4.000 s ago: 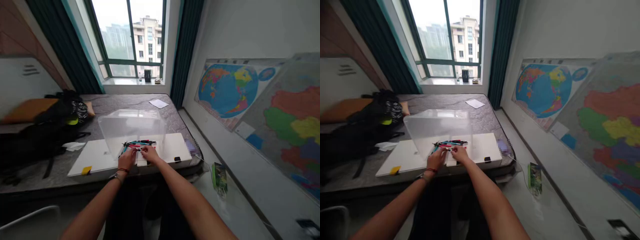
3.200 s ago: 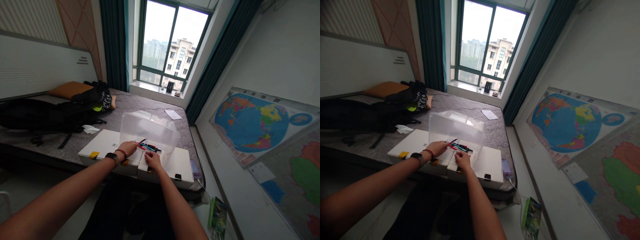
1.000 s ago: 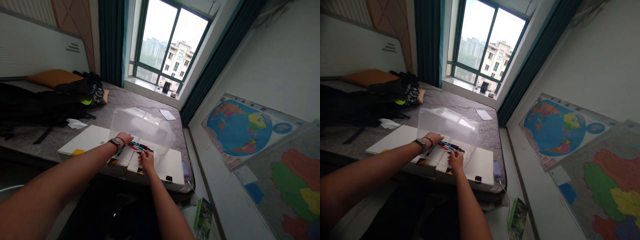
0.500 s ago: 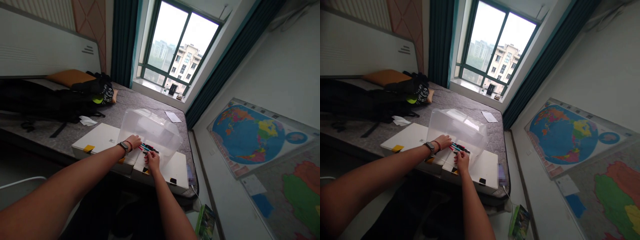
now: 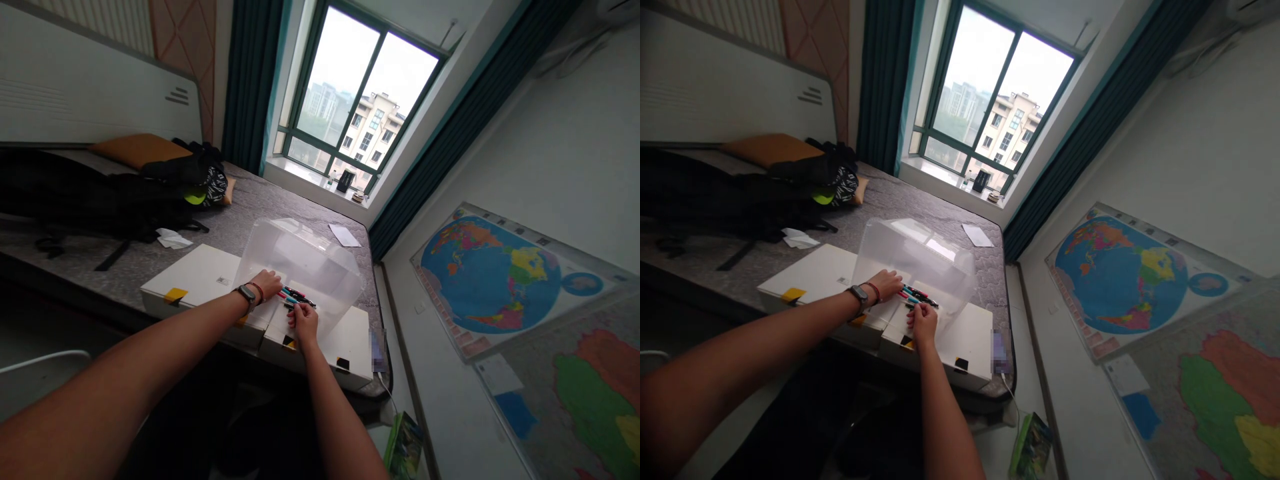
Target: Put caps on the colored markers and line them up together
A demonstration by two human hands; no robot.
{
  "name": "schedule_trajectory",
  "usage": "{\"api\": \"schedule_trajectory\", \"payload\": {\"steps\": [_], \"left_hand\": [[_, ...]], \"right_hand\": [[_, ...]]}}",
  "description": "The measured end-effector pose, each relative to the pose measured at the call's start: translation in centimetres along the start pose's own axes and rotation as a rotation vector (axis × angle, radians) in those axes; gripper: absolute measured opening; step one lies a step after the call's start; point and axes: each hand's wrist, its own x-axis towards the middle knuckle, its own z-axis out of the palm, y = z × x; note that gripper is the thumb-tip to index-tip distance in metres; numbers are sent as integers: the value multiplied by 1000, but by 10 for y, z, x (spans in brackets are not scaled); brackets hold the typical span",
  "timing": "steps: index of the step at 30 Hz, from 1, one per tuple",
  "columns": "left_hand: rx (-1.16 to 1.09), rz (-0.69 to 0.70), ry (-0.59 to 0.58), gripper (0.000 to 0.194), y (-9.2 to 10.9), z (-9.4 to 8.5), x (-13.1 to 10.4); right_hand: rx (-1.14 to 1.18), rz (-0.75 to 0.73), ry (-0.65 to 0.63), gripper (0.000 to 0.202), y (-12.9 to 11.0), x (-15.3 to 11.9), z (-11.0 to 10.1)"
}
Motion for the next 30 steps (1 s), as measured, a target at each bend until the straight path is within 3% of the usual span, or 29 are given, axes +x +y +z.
{"api": "schedule_trajectory", "payload": {"steps": [6,11,15,18,20,23,27,30], "left_hand": [[-124,-62,118,19,-6,2,-3],[-522,-246,252,15,9,5,-10],[-922,-315,436,19,32,25,-13],[-1124,-368,523,36,44,44,-14],[-1164,-421,558,37,47,54,-14],[-1124,-479,611,25,49,62,-18],[-1063,-484,688,12,50,63,-25],[-1113,-488,669,7,49,63,-29]], "right_hand": [[23,4,10,27,1,1,-1],[32,6,17,27,1,1,-1],[13,9,19,28,4,2,-2],[2,2,14,28,6,3,-3],[4,-2,11,27,7,4,-3],[2,1,19,25,8,4,-3],[-12,0,21,23,6,3,-2],[-78,6,-8,21,6,2,0]]}}
